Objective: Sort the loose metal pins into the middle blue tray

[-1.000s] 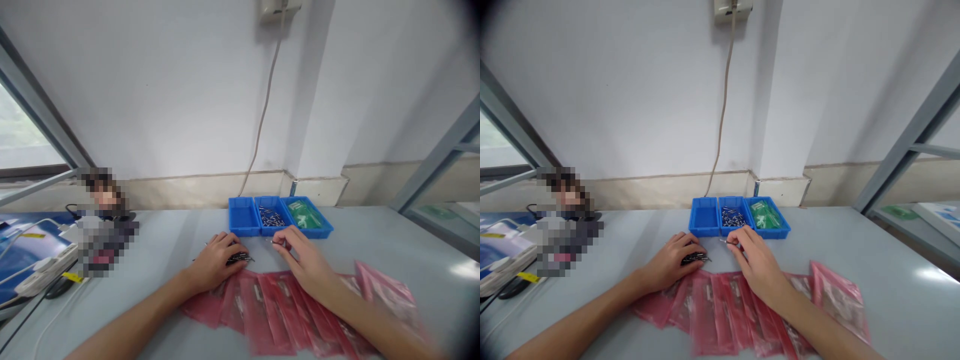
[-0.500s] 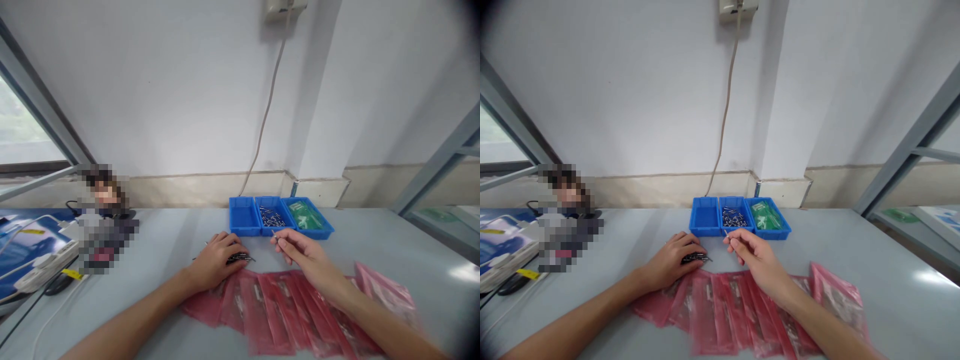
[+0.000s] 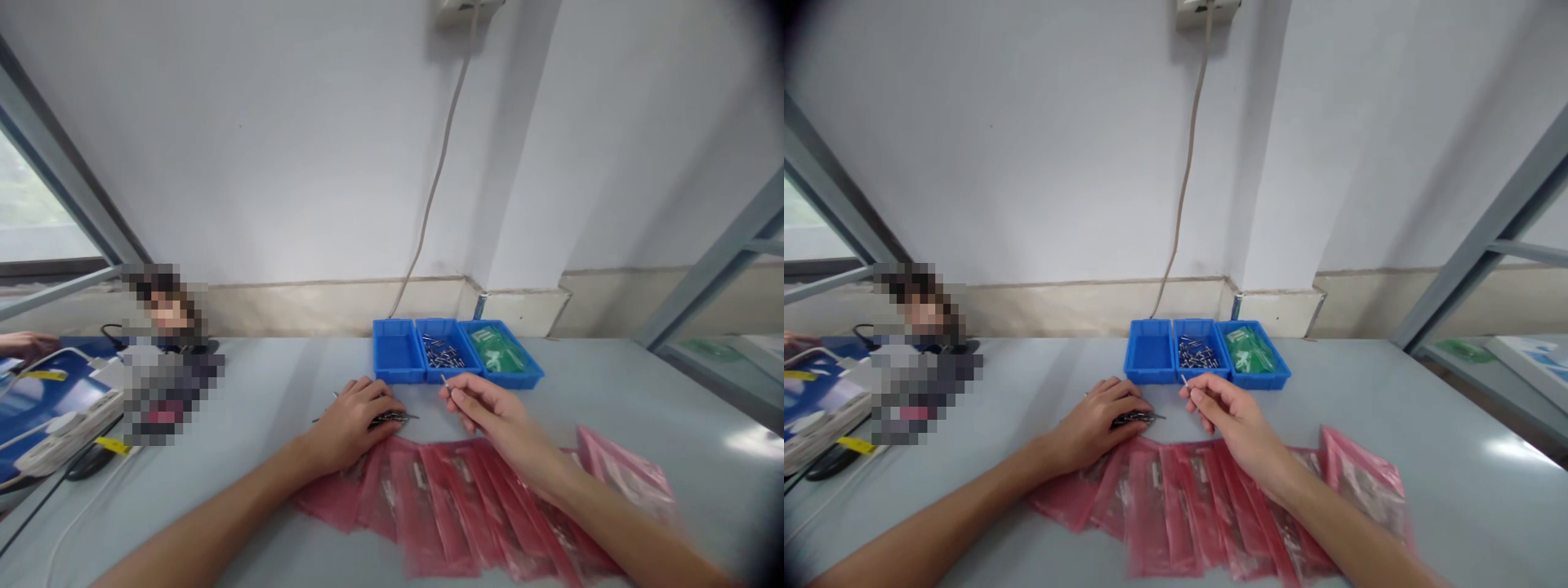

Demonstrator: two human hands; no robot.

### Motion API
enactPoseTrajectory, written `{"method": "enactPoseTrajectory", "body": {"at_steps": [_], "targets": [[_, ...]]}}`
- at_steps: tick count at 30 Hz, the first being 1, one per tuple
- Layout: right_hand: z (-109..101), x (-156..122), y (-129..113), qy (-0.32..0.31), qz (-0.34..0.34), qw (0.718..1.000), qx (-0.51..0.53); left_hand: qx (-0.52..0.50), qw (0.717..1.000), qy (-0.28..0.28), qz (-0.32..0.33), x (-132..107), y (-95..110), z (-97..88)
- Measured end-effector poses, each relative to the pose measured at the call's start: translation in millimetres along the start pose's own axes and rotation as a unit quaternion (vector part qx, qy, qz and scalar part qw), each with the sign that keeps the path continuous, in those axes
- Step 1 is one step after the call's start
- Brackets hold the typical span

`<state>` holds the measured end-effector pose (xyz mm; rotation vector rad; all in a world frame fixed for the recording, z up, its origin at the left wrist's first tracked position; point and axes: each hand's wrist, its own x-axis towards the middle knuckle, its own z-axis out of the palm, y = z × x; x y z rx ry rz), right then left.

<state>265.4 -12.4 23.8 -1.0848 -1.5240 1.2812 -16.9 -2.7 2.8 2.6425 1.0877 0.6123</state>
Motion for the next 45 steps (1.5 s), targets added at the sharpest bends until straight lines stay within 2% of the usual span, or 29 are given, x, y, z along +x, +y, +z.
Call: {"method": "enactPoseTrajectory", "body": {"at_steps": [12,17,22,26,38,45], "targets": [[1.5,-1.6,-1.2,0.003,0.002,1.000,-0.013,0.007,1.000,0.001,-0.006,0.7,2.4,-1.3],[-0.7,0.8,0.1,0.025,-0.018,0.999,-0.031,0.004,1.000,-0.003,-0.006,0.2,1.1,-0.3],[-2.0,2.6,9.0,0.042,-0.080,0.992,-0.093,0.001,1.000,0.002,-0.008,-0.4,0.9,-0.1],[-0.9,0.2,10.3,0.044,-0.093,0.986,-0.133,0.000,1.000,-0.005,-0.011,0.0,2.7,-2.1],[-0.7,-2.9,5.4,0.040,-0.081,0.986,-0.140,-0.002,1.000,-0.002,-0.004,-0.1,1.0,-0.2],[-1.4,-1.7,6.5,0.027,-0.045,0.996,-0.078,-0.002,1.000,0.002,0.002,-0.8,0.3,0.2]]}}
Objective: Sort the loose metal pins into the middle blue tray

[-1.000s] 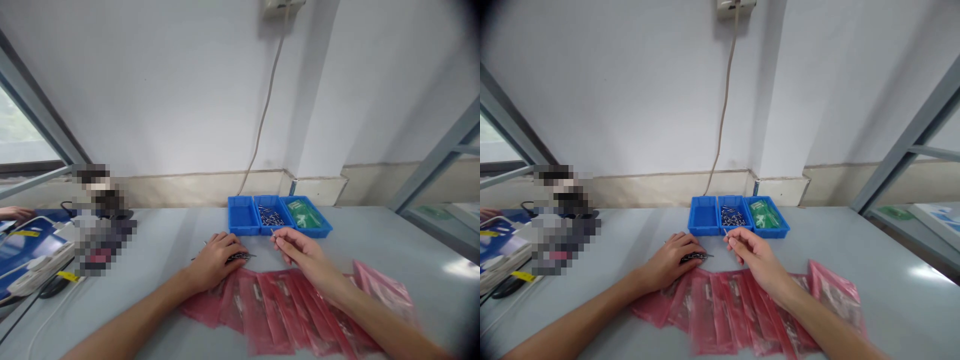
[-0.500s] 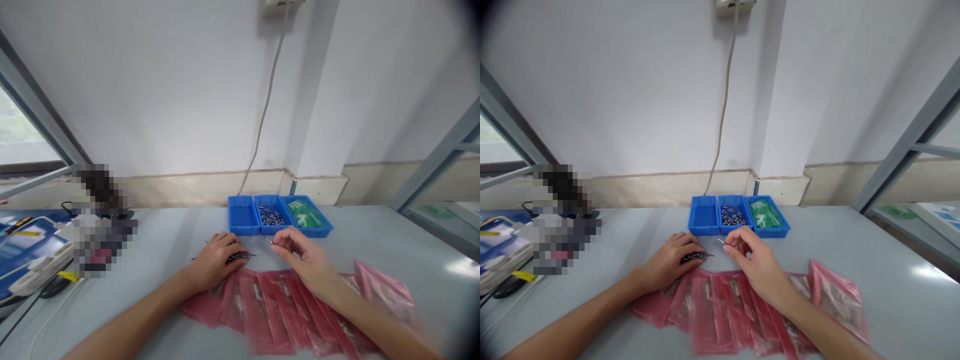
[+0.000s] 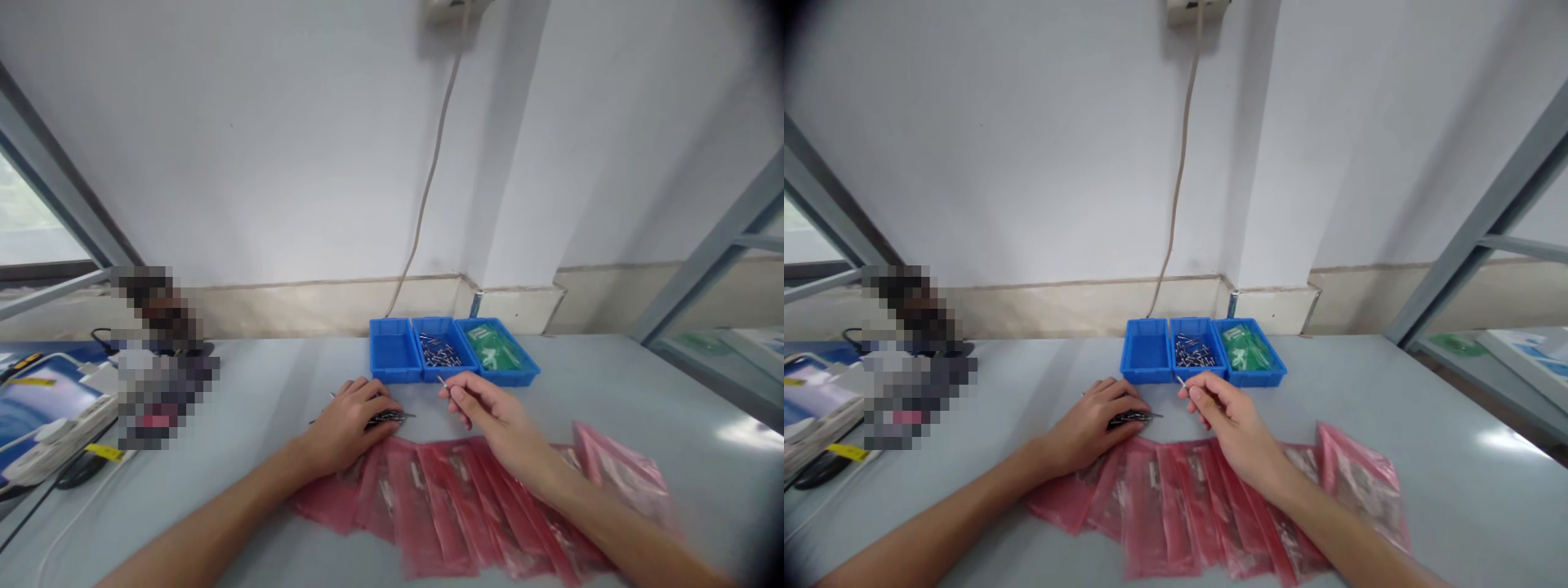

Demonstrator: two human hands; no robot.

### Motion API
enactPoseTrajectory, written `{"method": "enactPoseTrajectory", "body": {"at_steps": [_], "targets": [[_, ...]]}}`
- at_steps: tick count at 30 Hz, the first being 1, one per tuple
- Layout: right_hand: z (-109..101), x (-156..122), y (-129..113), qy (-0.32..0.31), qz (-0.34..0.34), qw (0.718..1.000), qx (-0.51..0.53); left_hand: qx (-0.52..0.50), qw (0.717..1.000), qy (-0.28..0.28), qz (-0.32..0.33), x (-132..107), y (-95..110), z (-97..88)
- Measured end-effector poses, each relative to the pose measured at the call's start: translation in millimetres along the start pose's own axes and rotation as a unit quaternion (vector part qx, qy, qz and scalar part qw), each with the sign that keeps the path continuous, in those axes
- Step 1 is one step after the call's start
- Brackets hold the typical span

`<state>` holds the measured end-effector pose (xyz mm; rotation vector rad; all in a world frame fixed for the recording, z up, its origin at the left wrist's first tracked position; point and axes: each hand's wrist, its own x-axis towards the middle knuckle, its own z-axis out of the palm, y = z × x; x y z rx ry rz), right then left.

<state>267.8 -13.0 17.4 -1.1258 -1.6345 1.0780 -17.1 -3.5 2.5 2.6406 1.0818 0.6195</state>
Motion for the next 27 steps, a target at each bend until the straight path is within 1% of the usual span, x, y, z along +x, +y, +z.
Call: {"method": "enactPoseTrajectory", "body": {"at_steps": [3,7,13,15,17,19,21,23,25,27], "targets": [[1.6,-0.2,-2.8,0.002,-0.003,1.000,0.011,0.001,1.000,-0.001,-0.001,0.2,-0.6,0.2],[2.2,0.0,-3.2,0.005,-0.018,1.000,-0.011,0.001,1.000,0.001,-0.002,0.8,-0.4,-0.3],[-0.2,1.2,1.2,0.030,-0.051,0.998,-0.033,0.000,1.000,0.001,-0.003,0.9,0.5,-1.1],[-0.6,0.5,0.0,0.025,-0.039,0.999,-0.029,0.001,1.000,-0.001,-0.006,0.8,0.5,-1.3],[0.2,-1.1,-2.6,0.011,-0.014,1.000,-0.001,-0.002,1.000,-0.003,-0.004,0.7,0.3,-1.3],[2.1,-3.3,-5.9,-0.014,0.025,0.998,0.061,-0.004,1.000,-0.001,-0.001,0.5,0.0,-1.1],[4.5,-5.3,-9.3,-0.045,0.064,0.988,0.134,-0.003,1.000,0.002,-0.001,0.3,-0.2,-0.8],[6.1,-6.5,-12.4,-0.064,0.085,0.978,0.181,-0.001,1.000,0.003,-0.001,0.2,-0.1,-0.8],[6.4,-6.9,-14.8,-0.060,0.084,0.978,0.181,-0.002,1.000,0.002,0.000,0.3,0.3,-1.2],[5.5,-6.4,-16.1,-0.041,0.069,0.988,0.135,-0.004,1.000,0.001,0.002,0.4,0.7,-1.6]]}}
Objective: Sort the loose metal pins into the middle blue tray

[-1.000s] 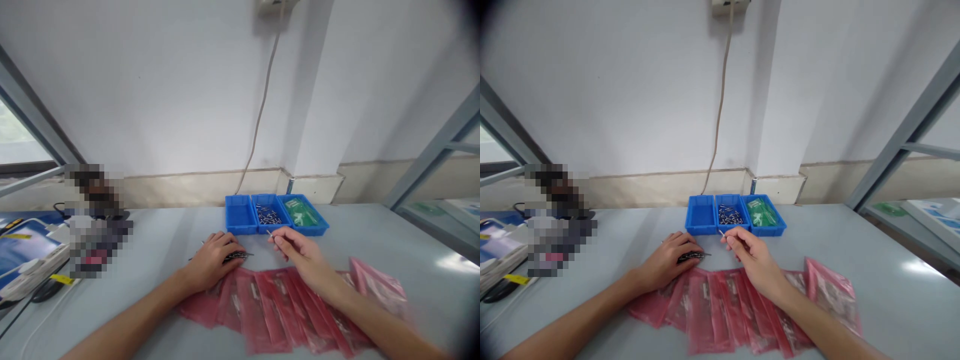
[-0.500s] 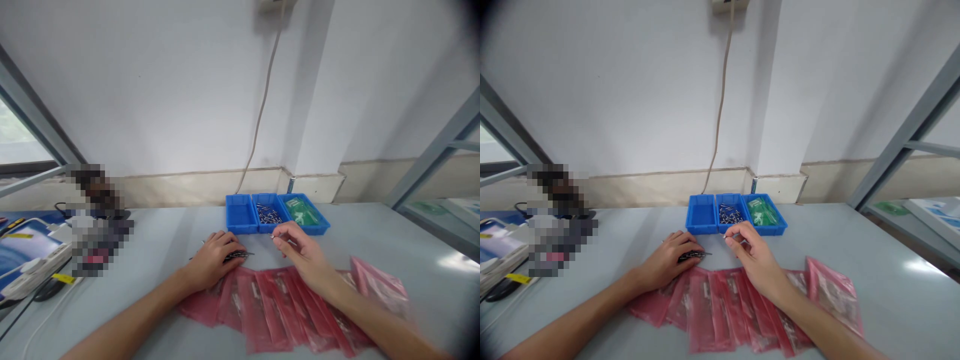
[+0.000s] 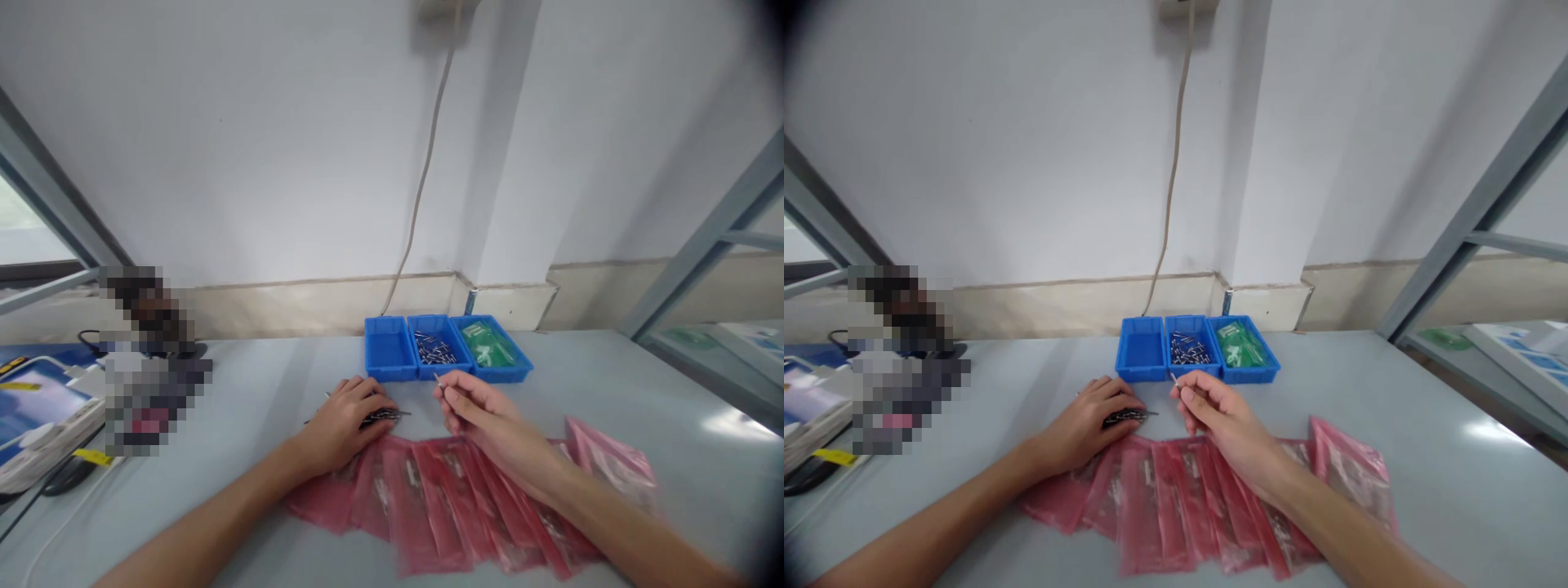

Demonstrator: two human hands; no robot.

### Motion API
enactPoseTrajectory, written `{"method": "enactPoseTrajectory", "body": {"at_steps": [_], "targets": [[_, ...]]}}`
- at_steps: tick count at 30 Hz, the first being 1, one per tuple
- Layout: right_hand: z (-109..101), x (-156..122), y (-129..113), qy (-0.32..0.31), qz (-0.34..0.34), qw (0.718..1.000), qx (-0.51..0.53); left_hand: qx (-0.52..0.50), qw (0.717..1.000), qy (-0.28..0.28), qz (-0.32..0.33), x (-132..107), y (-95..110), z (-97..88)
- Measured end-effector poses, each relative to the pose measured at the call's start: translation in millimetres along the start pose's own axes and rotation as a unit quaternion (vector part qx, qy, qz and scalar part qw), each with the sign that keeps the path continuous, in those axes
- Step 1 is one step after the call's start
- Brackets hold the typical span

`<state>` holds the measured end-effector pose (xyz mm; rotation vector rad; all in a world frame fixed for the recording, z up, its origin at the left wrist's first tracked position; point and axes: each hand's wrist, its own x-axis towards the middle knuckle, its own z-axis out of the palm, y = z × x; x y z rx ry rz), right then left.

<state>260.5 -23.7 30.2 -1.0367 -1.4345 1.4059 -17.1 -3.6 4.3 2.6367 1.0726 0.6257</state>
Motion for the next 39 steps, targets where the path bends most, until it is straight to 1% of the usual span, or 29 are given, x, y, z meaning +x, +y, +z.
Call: {"method": "enactPoseTrajectory", "body": {"at_steps": [3,6,9,13,15,16,19,23,25,27,29,30,32,34,37,39], "targets": [[-1.7,1.8,0.3,0.029,-0.028,0.997,-0.070,0.000,1.000,-0.001,-0.003,0.0,0.0,0.1],[-3.2,3.9,4.1,0.044,-0.058,0.993,-0.094,0.003,1.000,-0.005,-0.010,-0.1,-0.3,0.7],[-4.0,4.0,7.3,0.058,-0.092,0.981,-0.158,0.003,1.000,-0.009,-0.011,0.0,-0.4,0.6],[-3.6,0.7,5.5,0.045,-0.148,0.952,-0.263,0.004,1.000,-0.008,-0.010,0.2,-1.4,0.6],[-3.1,-0.4,4.1,0.037,-0.160,0.946,-0.279,0.006,1.000,-0.008,-0.008,0.1,-2.1,1.1],[-3.0,-0.5,3.8,0.035,-0.156,0.948,-0.276,0.006,1.000,-0.007,-0.005,0.0,-2.4,1.5],[-2.7,0.7,4.3,0.019,-0.113,0.967,-0.229,0.006,1.000,-0.002,0.004,-0.1,-2.4,1.9],[-1.6,1.9,5.2,-0.027,-0.015,0.995,-0.092,0.007,1.000,-0.004,-0.002,0.1,-0.8,0.7],[-0.6,1.4,5.1,-0.044,0.029,0.999,-0.004,0.007,1.000,-0.006,-0.002,0.3,-0.3,0.1],[-0.1,1.0,4.8,-0.053,0.053,0.995,0.068,0.005,1.000,-0.005,0.000,0.3,-0.5,0.1],[-0.1,1.2,4.8,-0.056,0.058,0.991,0.104,0.003,1.000,-0.003,0.001,0.1,-1.2,0.6],[-0.4,1.7,4.9,-0.053,0.056,0.991,0.105,0.003,1.000,-0.003,0.000,-0.1,-1.7,0.9],[-1.2,3.0,5.2,-0.036,0.034,0.997,0.064,0.005,1.000,-0.002,-0.001,-0.4,-2.3,1.4],[-1.8,4.1,5.3,-0.004,-0.016,1.000,-0.026,0.008,1.000,-0.005,-0.001,-0.5,-2.4,1.5],[-2.3,4.4,5.1,0.031,-0.084,0.984,-0.151,0.008,1.000,-0.010,-0.001,-0.6,-1.9,1.2],[-2.7,4.4,6.0,0.036,-0.091,0.980,-0.176,0.011,1.000,-0.012,-0.004,-0.9,-1.7,1.4]]}}
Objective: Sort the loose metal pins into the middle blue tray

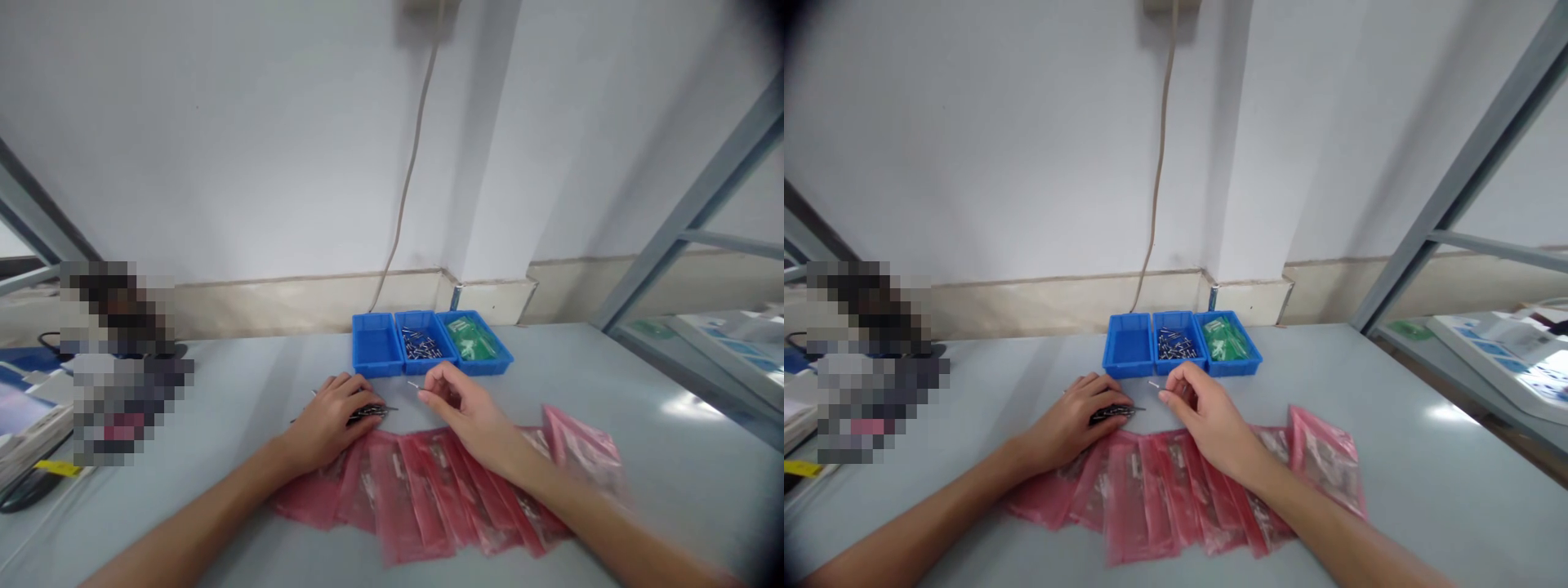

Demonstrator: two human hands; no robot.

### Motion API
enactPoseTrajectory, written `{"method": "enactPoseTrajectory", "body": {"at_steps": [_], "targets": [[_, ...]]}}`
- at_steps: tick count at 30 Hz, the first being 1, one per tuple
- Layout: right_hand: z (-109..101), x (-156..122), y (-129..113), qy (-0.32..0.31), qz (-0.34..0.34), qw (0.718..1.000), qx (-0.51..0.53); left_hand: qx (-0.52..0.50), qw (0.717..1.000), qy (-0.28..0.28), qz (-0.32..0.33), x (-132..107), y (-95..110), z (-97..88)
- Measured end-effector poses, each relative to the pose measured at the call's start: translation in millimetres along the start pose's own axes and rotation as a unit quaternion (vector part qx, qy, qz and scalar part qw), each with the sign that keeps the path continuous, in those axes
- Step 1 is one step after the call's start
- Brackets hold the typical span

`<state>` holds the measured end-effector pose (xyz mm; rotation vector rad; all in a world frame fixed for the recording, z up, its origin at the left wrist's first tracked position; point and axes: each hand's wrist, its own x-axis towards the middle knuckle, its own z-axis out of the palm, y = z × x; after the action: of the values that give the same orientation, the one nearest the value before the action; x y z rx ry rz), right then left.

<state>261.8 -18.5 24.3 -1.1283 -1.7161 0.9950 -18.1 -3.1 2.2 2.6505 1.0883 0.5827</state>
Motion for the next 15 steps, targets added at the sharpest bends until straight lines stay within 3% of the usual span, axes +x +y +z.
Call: {"method": "enactPoseTrajectory", "body": {"at_steps": [4,7,11,15], "targets": [[-0.1,2.8,6.6,-0.004,0.101,0.990,0.103,0.014,1.000,0.011,-0.012,-0.9,-1.2,3.0],[-0.8,9.8,11.6,0.034,0.162,0.969,0.185,0.014,0.999,0.029,-0.028,-1.2,-2.3,5.9],[-4.4,18.9,12.9,0.077,0.100,0.979,0.163,0.007,0.998,0.051,-0.045,-0.6,-2.0,7.7],[-6.4,15.7,11.4,0.035,0.011,0.999,0.008,0.019,0.997,0.060,-0.047,0.0,-1.1,7.8]]}}
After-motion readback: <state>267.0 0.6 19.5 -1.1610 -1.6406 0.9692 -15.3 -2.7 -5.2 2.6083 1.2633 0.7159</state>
